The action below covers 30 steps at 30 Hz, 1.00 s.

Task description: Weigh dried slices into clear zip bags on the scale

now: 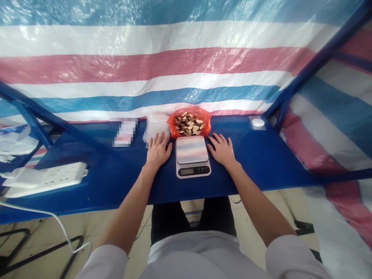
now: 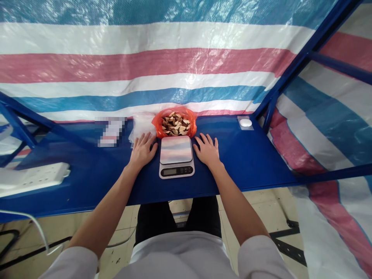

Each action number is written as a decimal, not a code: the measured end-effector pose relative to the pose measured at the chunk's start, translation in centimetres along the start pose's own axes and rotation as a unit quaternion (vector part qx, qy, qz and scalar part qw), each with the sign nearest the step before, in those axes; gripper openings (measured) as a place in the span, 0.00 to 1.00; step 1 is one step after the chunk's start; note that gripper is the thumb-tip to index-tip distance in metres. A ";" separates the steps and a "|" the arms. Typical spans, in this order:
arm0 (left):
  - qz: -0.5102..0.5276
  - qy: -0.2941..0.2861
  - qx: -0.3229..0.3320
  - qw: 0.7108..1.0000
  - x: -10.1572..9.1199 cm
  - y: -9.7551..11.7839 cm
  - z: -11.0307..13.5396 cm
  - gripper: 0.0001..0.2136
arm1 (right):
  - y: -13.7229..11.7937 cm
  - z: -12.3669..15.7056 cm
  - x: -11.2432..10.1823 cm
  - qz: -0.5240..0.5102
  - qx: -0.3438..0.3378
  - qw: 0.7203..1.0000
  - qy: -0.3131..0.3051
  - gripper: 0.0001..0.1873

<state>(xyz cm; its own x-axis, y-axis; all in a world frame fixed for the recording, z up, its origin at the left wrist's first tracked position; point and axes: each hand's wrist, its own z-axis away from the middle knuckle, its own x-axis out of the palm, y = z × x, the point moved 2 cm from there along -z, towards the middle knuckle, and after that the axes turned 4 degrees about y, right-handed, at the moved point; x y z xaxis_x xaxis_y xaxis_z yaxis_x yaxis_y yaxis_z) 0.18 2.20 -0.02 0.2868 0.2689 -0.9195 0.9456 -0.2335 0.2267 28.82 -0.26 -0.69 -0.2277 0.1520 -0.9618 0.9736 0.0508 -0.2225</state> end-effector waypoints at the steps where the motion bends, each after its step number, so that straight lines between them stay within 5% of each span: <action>1: 0.001 0.008 0.000 1.000 -0.1 0.1 0.0 0.24 | 0.0 0.0 0.0 -0.001 0.000 1.000 0.001 0.27; 8: -0.002 0.059 0.000 0.998 -1.9 0.1 -2.2 0.22 | -0.3 -0.7 -0.5 -0.007 0.019 0.999 0.029 0.25; 16: -0.046 -0.021 0.025 0.998 -1.0 -2.4 -6.7 0.23 | -0.6 -1.4 0.4 -0.013 0.006 0.999 0.046 0.24; 30: -0.038 -0.016 0.021 0.999 0.1 -2.9 -6.8 0.15 | -0.5 -1.4 0.9 -0.014 0.003 0.998 0.065 0.24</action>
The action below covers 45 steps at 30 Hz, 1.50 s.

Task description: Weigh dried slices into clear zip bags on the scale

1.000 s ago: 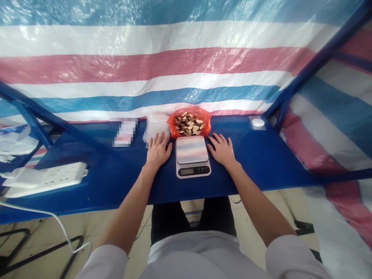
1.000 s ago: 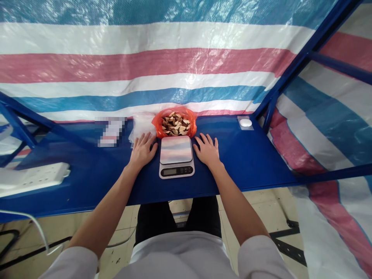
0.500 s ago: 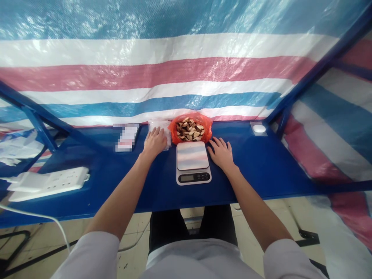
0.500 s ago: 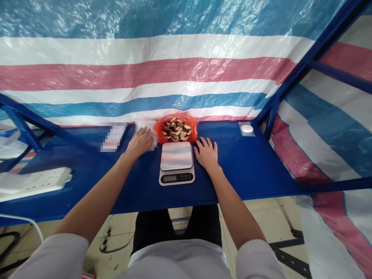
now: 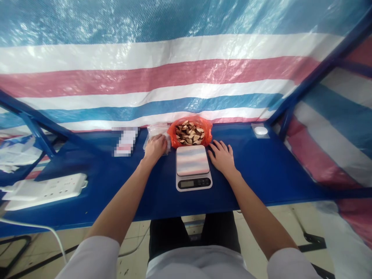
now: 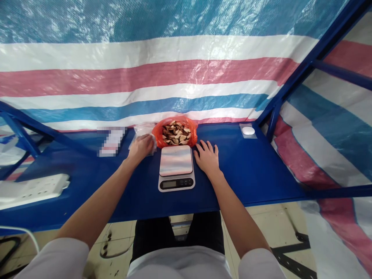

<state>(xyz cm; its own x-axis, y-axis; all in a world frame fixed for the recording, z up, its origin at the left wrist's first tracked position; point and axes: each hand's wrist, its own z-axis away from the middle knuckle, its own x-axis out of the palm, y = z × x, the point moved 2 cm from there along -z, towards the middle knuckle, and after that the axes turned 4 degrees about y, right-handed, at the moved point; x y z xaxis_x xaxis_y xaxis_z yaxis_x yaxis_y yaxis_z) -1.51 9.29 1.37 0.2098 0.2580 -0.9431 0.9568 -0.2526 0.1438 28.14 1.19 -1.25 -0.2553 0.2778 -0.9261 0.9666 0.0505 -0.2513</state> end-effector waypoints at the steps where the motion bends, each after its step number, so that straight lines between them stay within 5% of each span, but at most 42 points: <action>1: 0.018 0.009 -0.009 1.000 0.1 -0.1 0.0 0.15 | 0.0 0.0 0.0 -0.003 -0.001 1.000 0.002 0.24; 12: 0.129 0.144 -0.131 0.972 -2.3 -1.5 -0.6 0.17 | -0.2 -0.1 -0.4 -0.025 0.008 0.999 0.023 0.22; 16: 0.254 0.244 -0.179 0.919 -4.6 -2.0 0.0 0.14 | -0.4 0.0 -1.4 -0.046 0.019 0.997 0.052 0.22; 20: 0.401 0.278 -0.186 0.853 -6.4 -1.1 1.4 0.15 | -1.2 0.4 -3.0 -0.080 0.011 0.993 0.091 0.22; 26: 0.647 0.190 -0.171 0.719 -7.1 3.8 4.4 0.18 | -3.9 0.1 -5.1 -0.224 -0.021 0.970 0.095 0.21; 31: 0.739 0.029 -0.176 0.650 -6.5 7.6 6.1 0.14 | -6.4 -1.5 -5.4 -0.439 -0.019 0.898 0.038 0.21; 35: 0.750 -0.027 -0.176 0.637 -5.7 8.3 6.6 0.13 | -7.4 -2.4 -5.0 -0.530 0.017 0.848 0.017 0.21; 40: 0.715 -0.035 -0.165 0.678 -5.1 8.1 6.9 0.15 | -7.4 -2.3 -4.6 -0.593 0.071 0.801 -0.050 0.20; 45: 0.733 -0.030 -0.206 0.647 -4.9 6.9 6.5 0.14 | -6.7 -2.5 -4.1 -0.614 0.080 0.783 -0.064 0.16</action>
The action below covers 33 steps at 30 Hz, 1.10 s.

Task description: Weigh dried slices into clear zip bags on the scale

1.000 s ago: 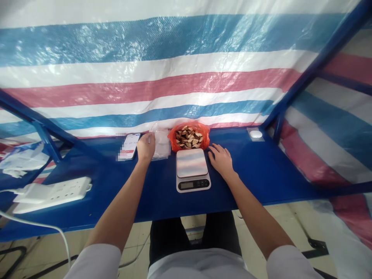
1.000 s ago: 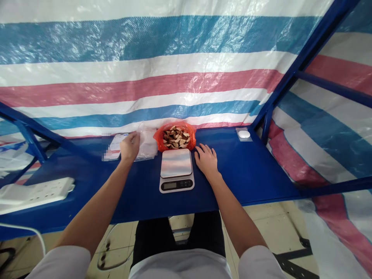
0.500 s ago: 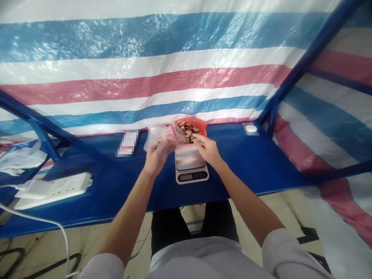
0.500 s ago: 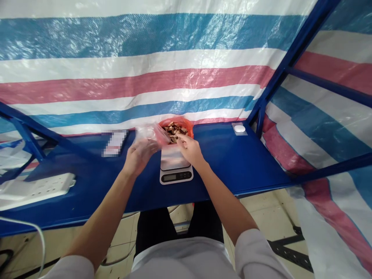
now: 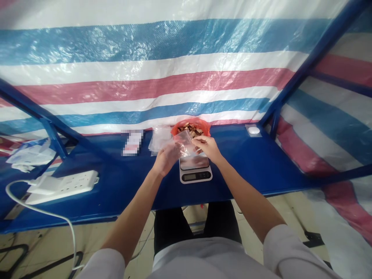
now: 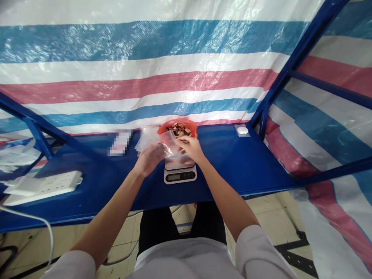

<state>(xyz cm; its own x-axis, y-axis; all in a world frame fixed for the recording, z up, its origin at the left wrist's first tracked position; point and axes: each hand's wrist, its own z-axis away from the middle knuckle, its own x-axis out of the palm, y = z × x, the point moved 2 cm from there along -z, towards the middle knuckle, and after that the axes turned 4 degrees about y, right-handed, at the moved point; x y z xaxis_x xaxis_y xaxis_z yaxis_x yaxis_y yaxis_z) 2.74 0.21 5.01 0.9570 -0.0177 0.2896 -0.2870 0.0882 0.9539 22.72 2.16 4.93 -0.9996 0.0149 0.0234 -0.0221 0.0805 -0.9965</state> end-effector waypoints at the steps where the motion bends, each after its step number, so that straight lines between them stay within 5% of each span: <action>1: -0.002 0.011 0.004 1.000 -0.5 0.2 -0.3 0.15 | 0.1 -0.1 -0.3 0.006 -0.002 1.000 0.010 0.16; 4: -0.075 0.068 0.088 0.991 -2.7 1.5 -1.5 0.19 | 0.3 -0.4 -1.1 0.049 -0.007 0.998 0.039 0.15; 8: -0.276 0.124 0.260 0.917 -4.5 4.3 -1.8 0.20 | 0.3 -0.7 -1.4 0.107 -0.018 0.993 0.047 0.14; 12: -0.407 0.048 0.357 0.839 -2.4 5.4 -1.2 0.15 | 0.2 -1.1 -0.7 0.131 -0.035 0.990 0.048 0.10; 15: -0.406 -0.030 0.310 0.859 0.0 4.0 -1.5 0.16 | 0.1 -1.4 0.0 0.153 -0.068 0.986 0.022 0.11; 20: -0.342 -0.029 0.209 0.916 2.0 1.5 -3.4 0.19 | -0.2 -1.5 0.9 0.211 -0.170 0.962 -0.012 0.08; 27: -0.274 -0.013 0.121 0.954 2.0 0.7 -5.1 0.22 | -0.2 -1.3 1.6 0.234 -0.254 0.937 -0.051 0.08; 33: -0.255 -0.004 0.117 0.960 1.5 0.4 -5.3 0.22 | -0.2 -1.7 0.9 0.203 -0.249 0.947 0.013 0.10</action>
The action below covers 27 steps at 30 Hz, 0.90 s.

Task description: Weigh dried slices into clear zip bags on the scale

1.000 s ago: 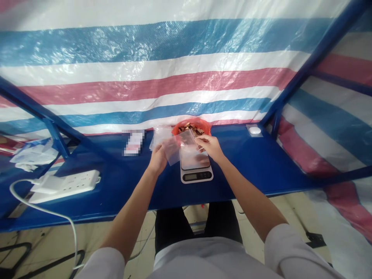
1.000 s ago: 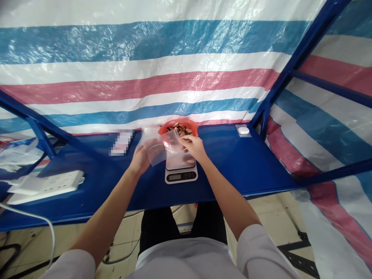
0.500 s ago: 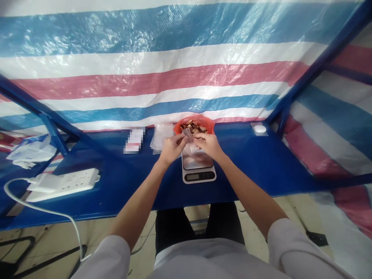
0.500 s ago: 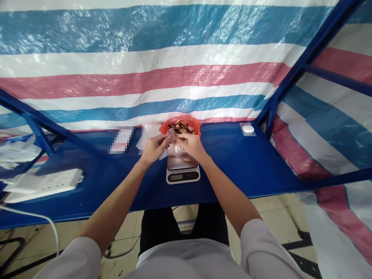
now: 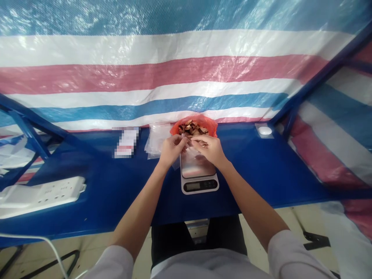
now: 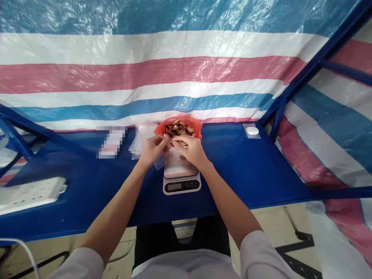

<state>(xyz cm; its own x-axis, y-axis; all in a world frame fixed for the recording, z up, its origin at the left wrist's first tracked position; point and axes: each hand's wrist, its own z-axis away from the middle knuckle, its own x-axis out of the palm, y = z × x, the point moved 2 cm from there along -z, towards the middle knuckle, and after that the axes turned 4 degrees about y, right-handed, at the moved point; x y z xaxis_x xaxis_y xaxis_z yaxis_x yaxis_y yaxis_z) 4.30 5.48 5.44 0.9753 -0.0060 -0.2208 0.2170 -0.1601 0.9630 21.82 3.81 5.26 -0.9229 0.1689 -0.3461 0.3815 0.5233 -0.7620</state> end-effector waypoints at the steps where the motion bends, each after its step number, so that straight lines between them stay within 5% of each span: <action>1: -0.002 0.003 0.002 1.000 0.0 0.0 0.1 0.22 | 0.1 -0.1 -0.1 0.001 0.012 1.000 0.004 0.10; 10: -0.067 0.029 0.061 0.995 -0.3 -0.8 1.1 0.18 | 1.1 -0.4 -0.2 0.021 0.084 0.996 -0.016 0.06; 17: -0.179 0.071 0.224 0.955 -1.3 -0.6 1.5 0.09 | 2.0 -0.6 -1.0 0.013 0.138 0.990 -0.033 0.06; 27: -0.239 -0.016 0.271 0.932 1.3 -2.0 2.5 0.56 | 1.3 -0.7 -0.3 -0.003 0.106 0.994 -0.025 0.05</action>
<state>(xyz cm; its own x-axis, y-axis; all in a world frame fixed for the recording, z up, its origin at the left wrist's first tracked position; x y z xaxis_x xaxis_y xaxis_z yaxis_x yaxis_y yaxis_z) 5.01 3.33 2.82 0.7689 0.1660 -0.6174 0.5657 -0.6265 0.5361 22.58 4.96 4.77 -0.9235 0.1213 -0.3639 0.3832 0.3356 -0.8606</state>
